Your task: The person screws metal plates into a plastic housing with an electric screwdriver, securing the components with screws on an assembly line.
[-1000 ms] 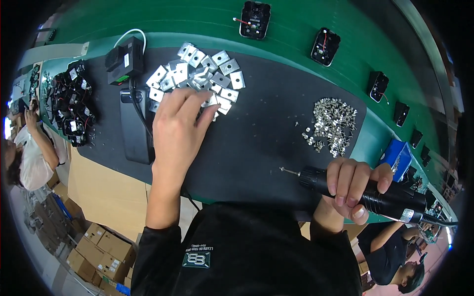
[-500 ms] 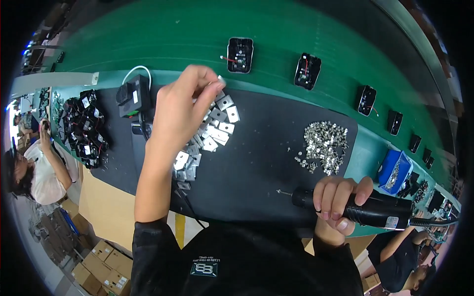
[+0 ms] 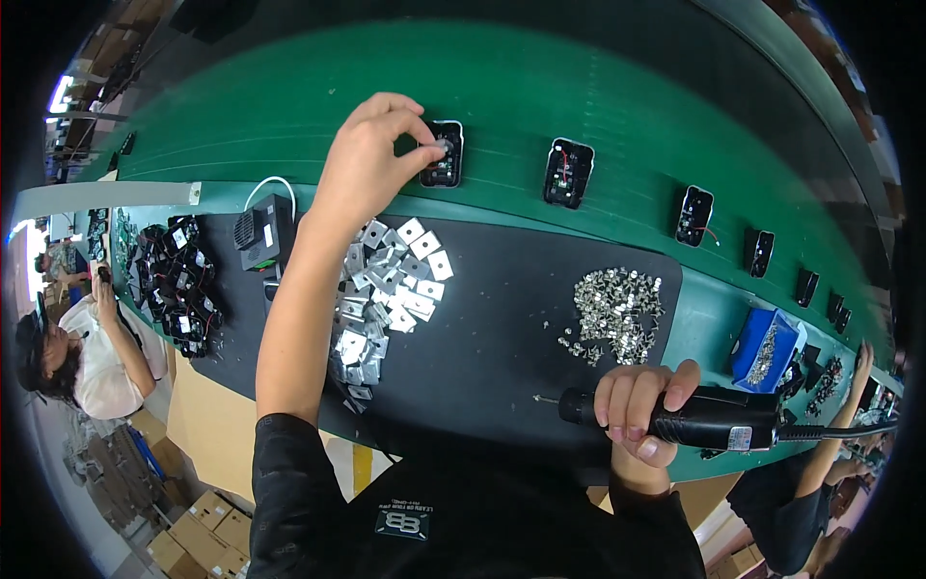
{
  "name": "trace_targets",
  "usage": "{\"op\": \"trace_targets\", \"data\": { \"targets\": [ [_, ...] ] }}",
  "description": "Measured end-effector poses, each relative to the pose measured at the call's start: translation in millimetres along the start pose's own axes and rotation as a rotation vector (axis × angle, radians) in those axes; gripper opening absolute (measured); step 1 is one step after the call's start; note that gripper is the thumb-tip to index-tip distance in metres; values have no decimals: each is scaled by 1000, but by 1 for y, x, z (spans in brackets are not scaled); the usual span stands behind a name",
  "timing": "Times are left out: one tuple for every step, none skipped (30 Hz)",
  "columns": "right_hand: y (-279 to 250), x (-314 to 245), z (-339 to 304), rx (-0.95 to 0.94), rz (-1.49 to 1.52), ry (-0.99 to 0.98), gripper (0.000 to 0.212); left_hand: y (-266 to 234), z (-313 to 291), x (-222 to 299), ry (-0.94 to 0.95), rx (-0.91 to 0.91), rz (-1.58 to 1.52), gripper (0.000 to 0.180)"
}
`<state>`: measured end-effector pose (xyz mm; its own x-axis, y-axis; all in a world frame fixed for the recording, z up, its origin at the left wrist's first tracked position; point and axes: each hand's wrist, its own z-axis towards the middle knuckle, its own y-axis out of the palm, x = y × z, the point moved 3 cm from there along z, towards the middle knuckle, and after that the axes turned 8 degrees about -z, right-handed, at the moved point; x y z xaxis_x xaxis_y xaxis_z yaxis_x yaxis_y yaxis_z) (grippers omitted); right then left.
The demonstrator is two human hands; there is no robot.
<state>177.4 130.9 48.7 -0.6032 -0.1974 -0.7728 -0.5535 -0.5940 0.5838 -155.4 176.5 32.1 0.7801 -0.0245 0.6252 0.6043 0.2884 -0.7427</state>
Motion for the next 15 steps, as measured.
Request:
{"op": "trace_targets", "data": {
  "targets": [
    [0, 1, -1, 18, 2, 12, 44, 3, 2, -2, 14, -40, 25, 17],
    [-1, 3, -1, 36, 4, 25, 44, 7, 0, -3, 75, -10, 99, 16],
    [-1, 3, -1, 38, 1, 23, 44, 7, 1, -4, 78, -10, 96, 16],
    [-1, 3, 0, 33, 10, 23, 44, 8, 3, -7, 28, -42, 121, 17],
    [0, 3, 0, 28, 19, 23, 44, 10, 4, -10, -23, -74, 144, 18],
    [0, 3, 1, 27, 18, 24, 44, 4, 8, -1, -192, -116, 128, 21],
    [0, 3, 1, 17, 13, 26, 44, 6, 7, -3, -194, -115, 127, 21],
    [1, 2, 0, 6, 9, 28, 45, 8, 5, -5, -123, -49, 73, 23],
    [1, 3, 0, 5, 8, 28, 45, 8, 6, -6, -50, 17, 20, 26],
    [0, 5, 0, 16, 18, 27, 44, 9, 7, -8, -50, 19, 20, 26],
    [0, 6, -1, 28, 28, 27, 44, 12, 8, -10, -78, -43, 15, 26],
    [1, 5, -2, 35, 31, 28, 44, 13, 8, -7, -105, -114, 11, 26],
    [3, 5, 0, 14, 26, 35, 45, 9, 4, -2, -108, -122, 11, 26],
    [5, 3, 1, -8, 21, 43, 45, 1, -2, 3, -105, -104, 9, 26],
    [5, 2, 1, 4, 21, 46, 45, -6, -8, 14, -97, -90, 2, 26]
  ]
}}
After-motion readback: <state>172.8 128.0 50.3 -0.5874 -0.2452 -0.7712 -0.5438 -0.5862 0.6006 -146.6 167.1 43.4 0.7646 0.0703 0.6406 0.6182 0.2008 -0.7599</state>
